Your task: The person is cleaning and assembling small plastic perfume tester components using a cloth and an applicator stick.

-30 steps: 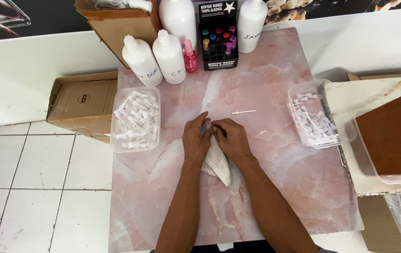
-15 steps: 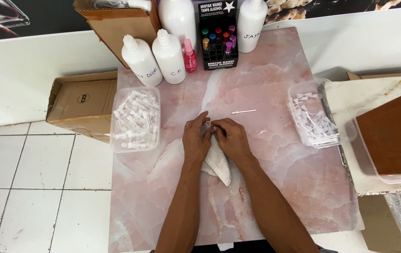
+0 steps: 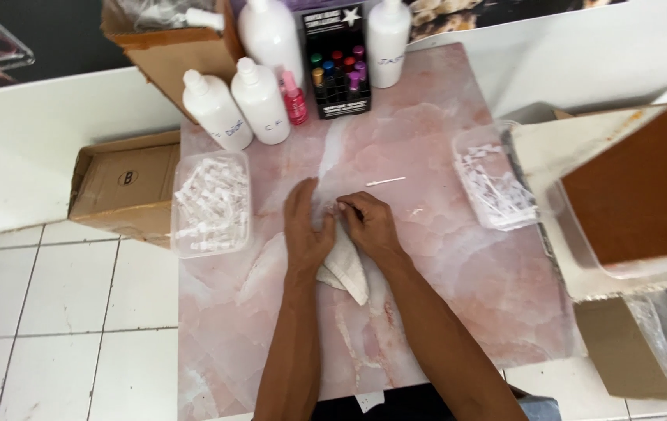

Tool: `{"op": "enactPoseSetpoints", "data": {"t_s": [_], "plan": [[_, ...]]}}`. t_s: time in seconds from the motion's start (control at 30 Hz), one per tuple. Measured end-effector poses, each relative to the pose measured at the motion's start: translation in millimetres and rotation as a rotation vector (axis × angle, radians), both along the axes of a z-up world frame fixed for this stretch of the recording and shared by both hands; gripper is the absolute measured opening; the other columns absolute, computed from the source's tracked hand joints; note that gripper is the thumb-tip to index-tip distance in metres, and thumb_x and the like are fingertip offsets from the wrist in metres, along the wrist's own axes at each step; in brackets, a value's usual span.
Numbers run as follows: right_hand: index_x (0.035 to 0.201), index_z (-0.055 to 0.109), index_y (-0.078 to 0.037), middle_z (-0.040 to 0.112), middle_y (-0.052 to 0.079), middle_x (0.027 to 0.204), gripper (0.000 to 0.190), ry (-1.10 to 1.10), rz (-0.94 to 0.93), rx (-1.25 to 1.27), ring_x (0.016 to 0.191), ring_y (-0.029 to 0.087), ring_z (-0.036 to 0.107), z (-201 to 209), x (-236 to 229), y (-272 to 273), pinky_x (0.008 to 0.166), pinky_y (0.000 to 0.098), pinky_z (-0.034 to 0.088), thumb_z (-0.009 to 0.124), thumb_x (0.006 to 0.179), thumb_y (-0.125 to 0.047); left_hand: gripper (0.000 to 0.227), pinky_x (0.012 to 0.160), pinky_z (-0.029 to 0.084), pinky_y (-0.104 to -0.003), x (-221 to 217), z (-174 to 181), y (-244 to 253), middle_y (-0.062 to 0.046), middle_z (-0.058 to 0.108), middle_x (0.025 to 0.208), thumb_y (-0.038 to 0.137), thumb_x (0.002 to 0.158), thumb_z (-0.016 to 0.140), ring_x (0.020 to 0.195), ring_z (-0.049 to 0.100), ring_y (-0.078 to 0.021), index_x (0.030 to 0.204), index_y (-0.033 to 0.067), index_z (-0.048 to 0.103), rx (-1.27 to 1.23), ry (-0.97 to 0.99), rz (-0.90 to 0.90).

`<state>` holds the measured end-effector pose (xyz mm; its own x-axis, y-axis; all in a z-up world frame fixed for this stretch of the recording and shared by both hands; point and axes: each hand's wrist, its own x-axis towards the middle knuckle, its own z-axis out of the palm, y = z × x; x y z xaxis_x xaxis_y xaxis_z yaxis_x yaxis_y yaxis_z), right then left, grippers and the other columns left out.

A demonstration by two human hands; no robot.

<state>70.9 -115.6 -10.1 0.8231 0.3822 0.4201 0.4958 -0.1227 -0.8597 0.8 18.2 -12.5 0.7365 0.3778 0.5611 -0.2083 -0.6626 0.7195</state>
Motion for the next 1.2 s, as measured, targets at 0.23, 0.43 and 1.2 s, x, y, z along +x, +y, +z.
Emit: {"op": "enactPoseSetpoints", "data": {"t_s": [0.23, 0.43, 1.2], "plan": [[0.099, 0.080, -0.007, 0.077, 0.014, 0.090, 0.013, 0.091, -0.015, 0.123, 0.085, 0.024, 0.073, -0.6, -7.4, -10.0, 0.080, 0.0400, 0.057, 0.067, 0.098, -0.003, 0.027, 0.097, 0.054, -0.041, 5.9, 22.1, -23.2, -0.013, 0.066, 0.117, -0.005, 0.088, 0.073, 0.110, 0.065, -0.0306, 0.114, 0.0027, 0.075, 0.158, -0.323, 0.123], [0.098, 0.081, -0.006, 0.076, 0.013, 0.088, 0.011, 0.167, -0.048, 0.252, 0.084, 0.018, 0.071, 7.6, -15.8, -45.3, 0.077, 0.0365, 0.056, 0.070, 0.096, -0.002, 0.019, 0.088, 0.057, -0.037, 14.7, 48.8, -65.3, -0.010, 0.070, 0.106, -0.007, 0.088, 0.072, 0.100, 0.068, -0.0272, 0.103, 0.0047, 0.077, 0.077, -0.307, 0.000], [0.108, 0.079, -0.007, 0.068, 0.019, 0.096, 0.023, 0.146, -0.216, -0.776, 0.099, 0.041, 0.070, 35.8, 110.8, -197.6, 0.085, 0.0539, 0.059, 0.070, 0.088, -0.007, 0.020, 0.110, 0.048, -0.043, 124.6, 7.5, -211.2, -0.020, 0.072, 0.107, 0.002, 0.089, 0.068, 0.128, 0.059, -0.0399, 0.106, -0.0009, 0.076, 0.162, 0.071, -0.218]]}}
